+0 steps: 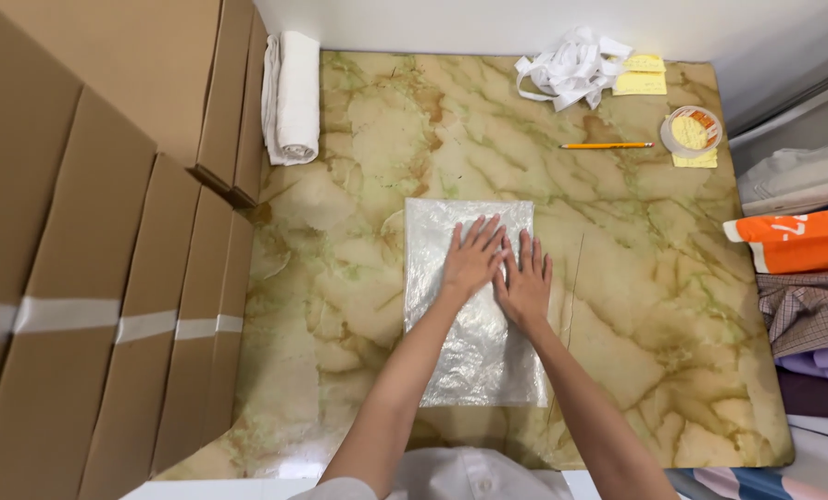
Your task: Untying a ribbon from a box, removing a plastic-wrapped item, and folding the plastic bag.
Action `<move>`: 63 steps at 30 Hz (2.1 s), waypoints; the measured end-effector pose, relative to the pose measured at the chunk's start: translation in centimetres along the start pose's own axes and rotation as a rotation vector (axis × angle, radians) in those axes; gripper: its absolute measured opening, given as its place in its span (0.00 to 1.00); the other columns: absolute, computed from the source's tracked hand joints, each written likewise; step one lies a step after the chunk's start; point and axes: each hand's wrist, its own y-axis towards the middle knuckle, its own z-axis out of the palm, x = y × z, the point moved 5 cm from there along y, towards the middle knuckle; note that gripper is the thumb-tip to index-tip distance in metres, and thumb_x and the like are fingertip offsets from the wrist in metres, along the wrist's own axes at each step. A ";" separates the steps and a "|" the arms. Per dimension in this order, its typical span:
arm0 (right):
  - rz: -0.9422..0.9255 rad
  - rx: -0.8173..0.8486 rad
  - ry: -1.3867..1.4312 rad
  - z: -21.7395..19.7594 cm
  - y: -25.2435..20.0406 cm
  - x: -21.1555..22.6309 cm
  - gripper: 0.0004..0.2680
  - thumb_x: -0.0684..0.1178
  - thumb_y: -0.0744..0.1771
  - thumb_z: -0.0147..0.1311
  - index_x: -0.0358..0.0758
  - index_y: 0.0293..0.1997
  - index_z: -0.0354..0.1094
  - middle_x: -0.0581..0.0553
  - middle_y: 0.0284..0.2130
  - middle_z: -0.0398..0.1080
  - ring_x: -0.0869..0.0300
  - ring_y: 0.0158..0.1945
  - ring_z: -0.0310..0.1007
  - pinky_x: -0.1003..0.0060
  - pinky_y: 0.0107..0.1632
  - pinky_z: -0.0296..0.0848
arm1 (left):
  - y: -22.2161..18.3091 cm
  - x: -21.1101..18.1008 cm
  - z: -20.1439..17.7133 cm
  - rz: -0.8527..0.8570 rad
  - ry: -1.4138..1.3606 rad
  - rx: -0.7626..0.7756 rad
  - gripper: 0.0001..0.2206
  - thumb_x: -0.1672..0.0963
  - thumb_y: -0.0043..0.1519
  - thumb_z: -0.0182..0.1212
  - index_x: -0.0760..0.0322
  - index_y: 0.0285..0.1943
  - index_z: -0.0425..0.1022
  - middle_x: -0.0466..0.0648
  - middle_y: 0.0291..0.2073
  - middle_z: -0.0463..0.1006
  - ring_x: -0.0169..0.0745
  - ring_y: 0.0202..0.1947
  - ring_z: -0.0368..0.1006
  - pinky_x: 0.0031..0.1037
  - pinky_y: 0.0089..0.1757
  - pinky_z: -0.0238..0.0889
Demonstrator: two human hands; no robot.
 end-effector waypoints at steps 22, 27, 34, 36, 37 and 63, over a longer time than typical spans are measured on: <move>0.052 0.036 0.049 0.1 0.4 0.2 0.23 0.70 0.71 0.27 0.65 0.78 0.42 0.46 0.78 0.38 0.47 0.79 0.35 0.41 0.74 0.37 | -13.2 3.3 -4.6 -0.337 0.058 0.011 0.30 0.45 0.71 0.28 0.61 0.80 0.40 0.51 0.80 0.35 0.47 0.79 0.30 0.51 0.70 0.18; 0.012 0.049 0.253 -1.1 -4.3 6.6 0.20 0.56 0.72 0.36 0.58 0.76 0.48 0.46 0.77 0.42 0.48 0.78 0.38 0.36 0.67 0.57 | -15.1 3.0 -4.3 -0.344 0.039 -0.082 0.29 0.45 0.72 0.26 0.58 0.80 0.42 0.47 0.80 0.36 0.42 0.79 0.31 0.50 0.71 0.18; -0.075 0.207 0.237 -2.2 -13.7 7.2 0.21 0.62 0.72 0.27 0.60 0.77 0.43 0.51 0.76 0.39 0.58 0.78 0.35 0.53 0.74 0.34 | -15.1 3.7 -3.2 -0.301 0.060 -0.130 0.28 0.48 0.72 0.28 0.59 0.80 0.42 0.47 0.80 0.37 0.42 0.79 0.32 0.52 0.70 0.20; -0.001 0.115 0.188 -2.9 -14.6 3.4 0.21 0.62 0.73 0.29 0.58 0.77 0.45 0.47 0.77 0.41 0.53 0.78 0.39 0.53 0.74 0.37 | -15.1 3.9 -2.5 -0.289 0.091 -0.182 0.28 0.47 0.72 0.30 0.59 0.80 0.44 0.48 0.80 0.38 0.43 0.79 0.34 0.53 0.70 0.21; 0.003 0.112 0.185 -3.2 -14.8 2.8 0.21 0.62 0.73 0.29 0.58 0.77 0.45 0.47 0.77 0.41 0.53 0.78 0.39 0.53 0.74 0.37 | -15.0 3.9 -2.3 -0.283 0.089 -0.184 0.28 0.47 0.72 0.30 0.59 0.80 0.44 0.48 0.80 0.38 0.43 0.79 0.34 0.53 0.70 0.21; 0.372 -0.065 0.569 -0.3 -16.5 -6.5 0.10 0.54 0.65 0.64 0.46 0.46 0.72 0.50 0.45 0.62 0.56 0.51 0.71 0.64 0.52 0.73 | -25.5 2.5 -4.6 -0.211 -0.147 -0.256 0.24 0.50 0.73 0.38 0.61 0.77 0.54 0.52 0.77 0.50 0.47 0.76 0.47 0.44 0.70 0.38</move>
